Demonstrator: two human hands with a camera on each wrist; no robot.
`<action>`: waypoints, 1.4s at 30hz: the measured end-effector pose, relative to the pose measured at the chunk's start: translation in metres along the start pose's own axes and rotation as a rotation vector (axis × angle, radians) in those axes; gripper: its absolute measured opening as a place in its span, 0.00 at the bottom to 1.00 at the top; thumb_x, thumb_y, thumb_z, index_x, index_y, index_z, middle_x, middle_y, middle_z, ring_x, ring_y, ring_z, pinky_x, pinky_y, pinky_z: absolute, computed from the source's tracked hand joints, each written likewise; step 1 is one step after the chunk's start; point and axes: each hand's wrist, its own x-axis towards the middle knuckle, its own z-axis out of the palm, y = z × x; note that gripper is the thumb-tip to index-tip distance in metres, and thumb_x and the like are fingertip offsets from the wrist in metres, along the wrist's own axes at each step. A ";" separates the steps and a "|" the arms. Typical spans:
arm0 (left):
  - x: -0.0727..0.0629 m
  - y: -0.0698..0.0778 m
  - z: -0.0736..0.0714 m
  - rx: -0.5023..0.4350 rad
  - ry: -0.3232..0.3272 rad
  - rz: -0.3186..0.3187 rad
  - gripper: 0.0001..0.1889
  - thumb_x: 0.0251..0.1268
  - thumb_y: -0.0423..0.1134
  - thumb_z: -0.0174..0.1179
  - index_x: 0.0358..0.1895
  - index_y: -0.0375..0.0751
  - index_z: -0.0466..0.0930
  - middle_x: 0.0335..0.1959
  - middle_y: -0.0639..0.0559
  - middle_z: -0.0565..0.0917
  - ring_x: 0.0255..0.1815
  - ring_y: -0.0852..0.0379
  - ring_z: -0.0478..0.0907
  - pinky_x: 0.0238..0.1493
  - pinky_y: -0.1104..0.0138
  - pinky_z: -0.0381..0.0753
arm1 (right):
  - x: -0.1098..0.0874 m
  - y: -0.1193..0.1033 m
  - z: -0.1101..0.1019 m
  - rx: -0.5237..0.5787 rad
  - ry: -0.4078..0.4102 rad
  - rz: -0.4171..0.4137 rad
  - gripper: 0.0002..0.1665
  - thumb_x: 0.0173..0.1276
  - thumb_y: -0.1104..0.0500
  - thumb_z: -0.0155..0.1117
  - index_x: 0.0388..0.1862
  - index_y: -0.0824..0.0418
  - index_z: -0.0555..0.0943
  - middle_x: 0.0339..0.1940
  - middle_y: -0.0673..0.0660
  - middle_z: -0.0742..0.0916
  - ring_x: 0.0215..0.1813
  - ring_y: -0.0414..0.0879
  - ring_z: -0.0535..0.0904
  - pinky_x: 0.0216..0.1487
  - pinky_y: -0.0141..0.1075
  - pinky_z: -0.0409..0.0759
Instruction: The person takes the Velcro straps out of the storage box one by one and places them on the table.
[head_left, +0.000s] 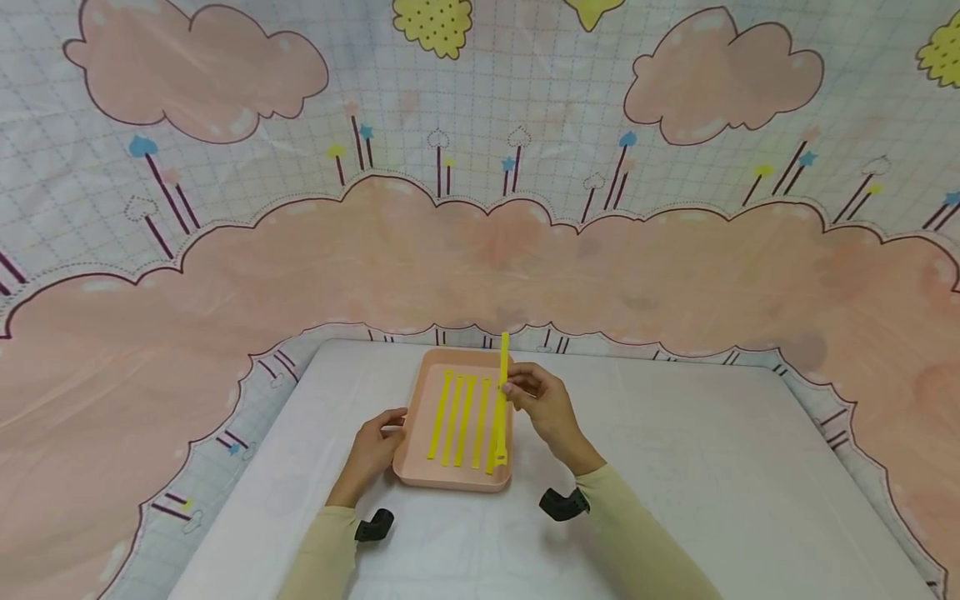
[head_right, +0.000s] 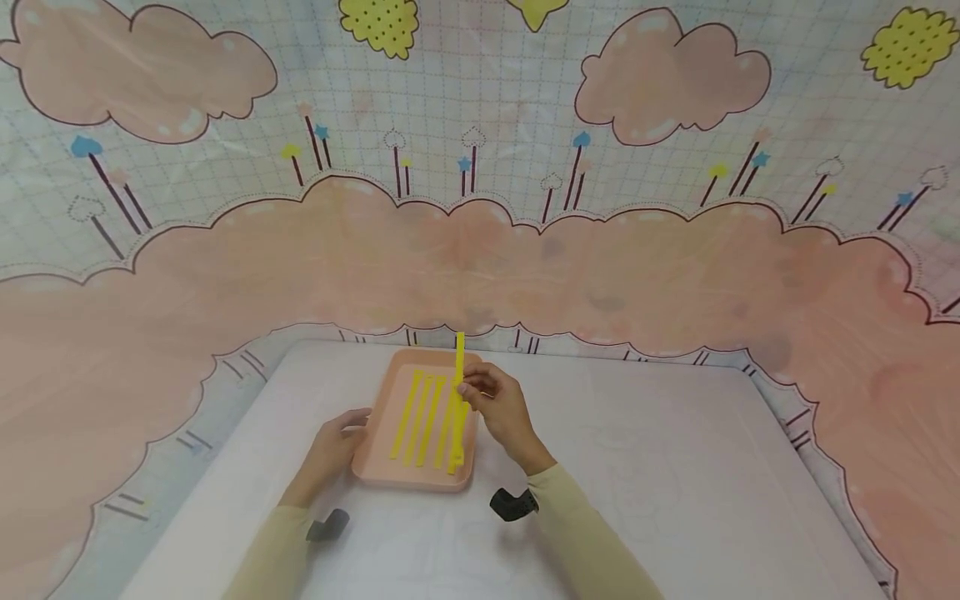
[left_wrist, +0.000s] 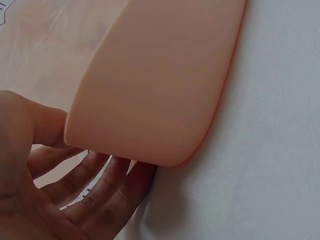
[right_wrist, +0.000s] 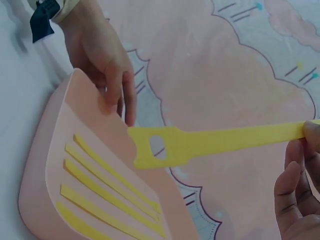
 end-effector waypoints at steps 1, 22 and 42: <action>0.000 0.000 0.000 -0.001 0.000 0.001 0.23 0.65 0.30 0.54 0.64 0.35 0.75 0.55 0.36 0.81 0.52 0.41 0.82 0.44 0.60 0.82 | -0.001 0.000 -0.002 0.002 0.004 0.005 0.15 0.67 0.63 0.65 0.51 0.67 0.78 0.39 0.60 0.85 0.36 0.40 0.80 0.36 0.30 0.77; 0.001 0.000 0.000 -0.015 -0.009 -0.012 0.22 0.66 0.30 0.54 0.65 0.36 0.74 0.55 0.37 0.80 0.52 0.42 0.82 0.43 0.64 0.80 | -0.009 0.021 -0.042 0.041 0.073 0.184 0.17 0.69 0.63 0.63 0.54 0.69 0.77 0.34 0.48 0.85 0.36 0.40 0.80 0.37 0.30 0.79; 0.001 0.002 0.000 -0.006 -0.008 -0.026 0.23 0.67 0.30 0.53 0.65 0.37 0.74 0.55 0.37 0.81 0.54 0.42 0.81 0.46 0.61 0.80 | 0.005 0.064 -0.050 -0.022 0.076 0.401 0.15 0.69 0.64 0.63 0.52 0.69 0.79 0.34 0.51 0.86 0.36 0.42 0.81 0.41 0.37 0.78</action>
